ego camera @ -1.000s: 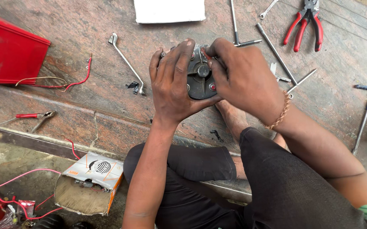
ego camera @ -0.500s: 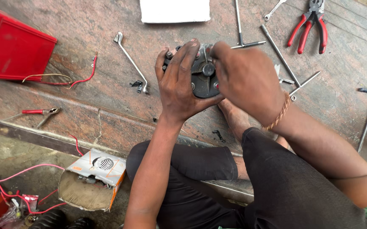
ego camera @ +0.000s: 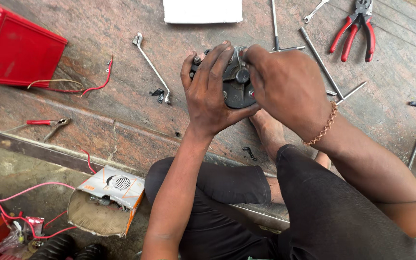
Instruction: The person sits on the floor of a motorcycle repair shop working on a starter motor. They loosen bolts with a wrench, pry at the motor's end cap with a screwdriver, scoop grease from a tin, apply the grease to the motor's components, and continue prying and turning the assembly by hand.
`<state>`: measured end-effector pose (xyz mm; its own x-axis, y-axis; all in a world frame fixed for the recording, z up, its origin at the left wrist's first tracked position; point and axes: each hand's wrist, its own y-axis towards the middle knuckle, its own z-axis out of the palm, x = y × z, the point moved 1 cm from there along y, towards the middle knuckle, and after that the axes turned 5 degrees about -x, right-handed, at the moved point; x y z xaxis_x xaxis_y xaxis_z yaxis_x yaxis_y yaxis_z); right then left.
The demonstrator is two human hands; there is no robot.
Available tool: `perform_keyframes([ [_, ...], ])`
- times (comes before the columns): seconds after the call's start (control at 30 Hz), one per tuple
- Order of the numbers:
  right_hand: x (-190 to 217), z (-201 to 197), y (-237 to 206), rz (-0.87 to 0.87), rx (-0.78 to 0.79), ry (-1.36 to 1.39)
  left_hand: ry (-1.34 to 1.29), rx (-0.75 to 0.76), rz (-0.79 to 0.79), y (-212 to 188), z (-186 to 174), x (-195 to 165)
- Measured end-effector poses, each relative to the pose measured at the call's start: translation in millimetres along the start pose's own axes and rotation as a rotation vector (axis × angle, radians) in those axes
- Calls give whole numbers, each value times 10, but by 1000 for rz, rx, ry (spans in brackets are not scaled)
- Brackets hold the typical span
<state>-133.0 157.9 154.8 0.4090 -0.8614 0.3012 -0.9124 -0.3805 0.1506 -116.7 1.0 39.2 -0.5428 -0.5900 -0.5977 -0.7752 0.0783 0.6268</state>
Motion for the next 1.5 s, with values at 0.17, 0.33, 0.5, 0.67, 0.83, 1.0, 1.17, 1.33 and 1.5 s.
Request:
perform_keyframes([
  [0.17,18,-7,15,-24,14,-54,-1,-4,-4,-6,15,-1],
  [0.33,21,-26,18,-52,55,-76,10,-6,-13,-27,27,3],
  [0.5,-22,-14,20,-71,38,-92,7,-9,-4,-47,44,17],
  [0.67,-71,50,-8,-51,14,-101,2,-17,-12,-73,68,21],
  [0.83,-44,77,6,-84,-24,-77,11,-35,-32,-81,98,-8],
  [1.0,-21,27,126,-101,2,-114,39,-17,-45,-67,96,-38],
  [1.17,-12,-46,113,-68,53,-95,28,-7,-50,-82,61,-34],
  [1.33,-24,-9,113,-126,-47,-35,37,-18,-52,-86,76,-47],
  [1.5,-43,13,26,-20,1,-58,48,-24,-50,-65,74,-45],
])
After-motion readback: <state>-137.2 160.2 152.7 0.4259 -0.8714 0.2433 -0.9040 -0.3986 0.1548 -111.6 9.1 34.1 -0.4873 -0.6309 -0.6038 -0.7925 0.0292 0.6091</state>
